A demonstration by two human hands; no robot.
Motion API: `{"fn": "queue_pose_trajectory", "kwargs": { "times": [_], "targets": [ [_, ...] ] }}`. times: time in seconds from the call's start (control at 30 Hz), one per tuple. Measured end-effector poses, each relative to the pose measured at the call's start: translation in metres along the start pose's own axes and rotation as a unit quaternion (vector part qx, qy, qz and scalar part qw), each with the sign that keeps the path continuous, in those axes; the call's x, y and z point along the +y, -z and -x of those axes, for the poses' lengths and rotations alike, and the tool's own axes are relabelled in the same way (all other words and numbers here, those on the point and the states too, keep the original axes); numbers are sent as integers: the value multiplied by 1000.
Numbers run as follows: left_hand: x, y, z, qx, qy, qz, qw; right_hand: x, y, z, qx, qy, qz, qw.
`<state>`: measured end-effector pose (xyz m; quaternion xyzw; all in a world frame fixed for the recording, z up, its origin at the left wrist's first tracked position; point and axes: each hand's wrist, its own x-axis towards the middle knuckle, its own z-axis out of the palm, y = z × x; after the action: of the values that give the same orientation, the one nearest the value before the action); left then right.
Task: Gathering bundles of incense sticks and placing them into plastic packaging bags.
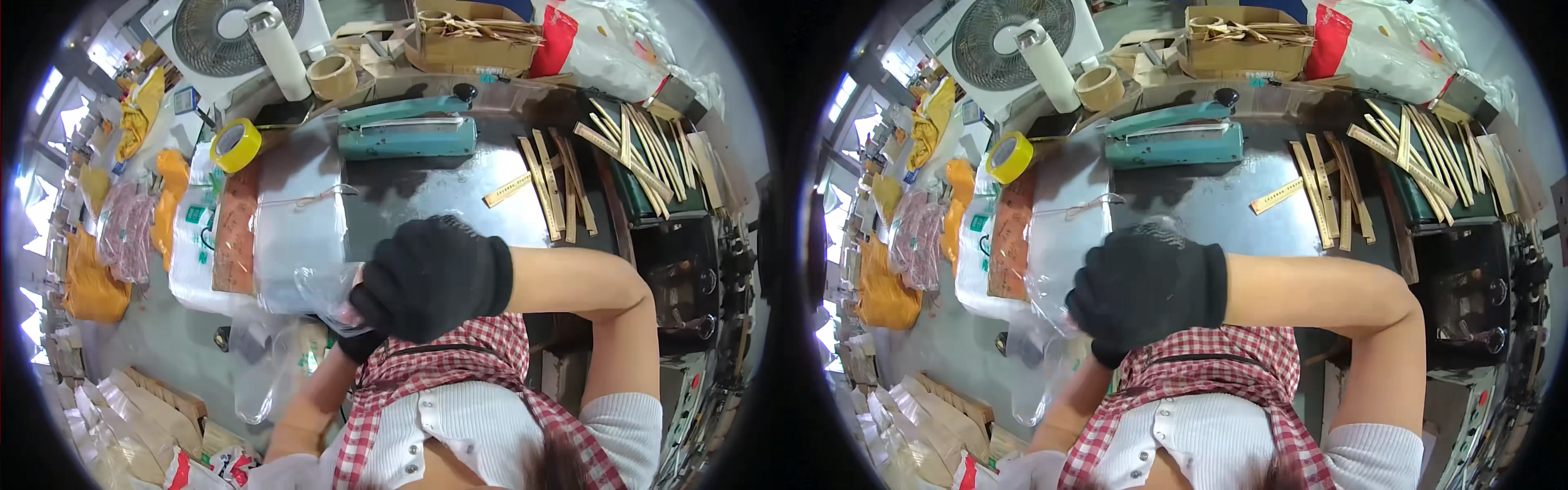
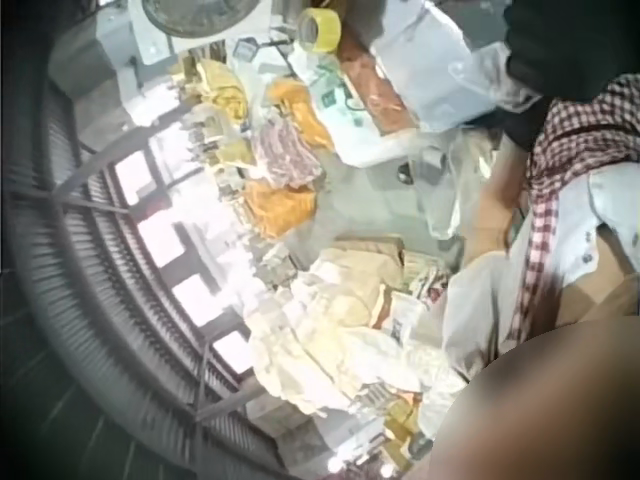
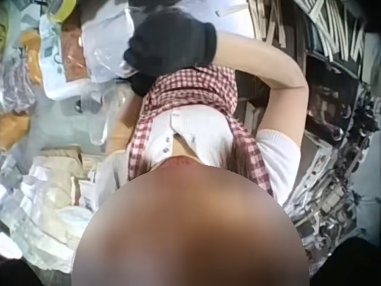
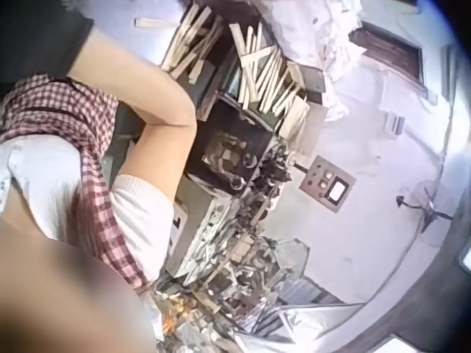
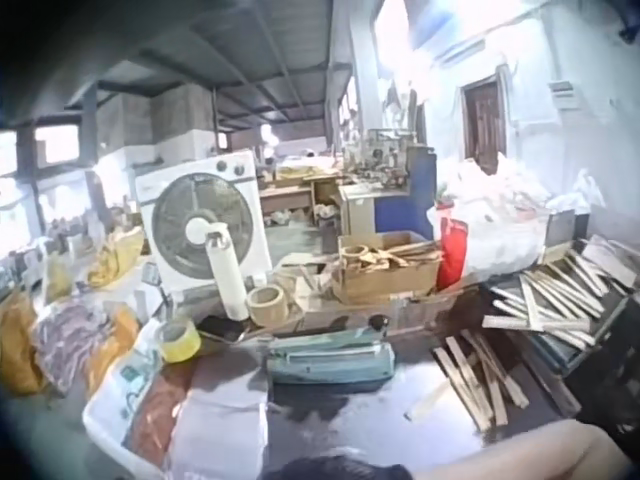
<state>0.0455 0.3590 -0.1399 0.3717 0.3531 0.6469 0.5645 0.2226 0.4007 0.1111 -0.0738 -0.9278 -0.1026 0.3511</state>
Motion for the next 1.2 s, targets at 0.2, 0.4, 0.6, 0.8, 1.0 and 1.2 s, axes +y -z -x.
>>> {"fn": "queue_pose_trajectory", "kwargs": {
  "times": [0.2, 0.4, 0.6, 0.8, 1.0, 1.2],
  "targets": [
    [86, -75, -56, -76, 165, -156, 971, 193, -40, 47, 39, -243, 138, 959],
    [17, -67, -124, -133, 266, -76, 952, 264, -96, 148, 51, -531, 92, 841],
    [23, -63, -180, -167, -22, -312, 935, 236, -53, 52, 26, -354, 178, 918],
    [8, -14, -112, -179, 145, -215, 949, 227, -136, 234, 228, -472, 41, 851],
    [98, -12, -65, -325, 143, -40, 934, 74, -121, 202, 87, -599, -28, 795],
    [81, -45, -82, -343, -131, -713, 597, 21, -83, 259, 37, -653, 66, 754]
  ]
}}
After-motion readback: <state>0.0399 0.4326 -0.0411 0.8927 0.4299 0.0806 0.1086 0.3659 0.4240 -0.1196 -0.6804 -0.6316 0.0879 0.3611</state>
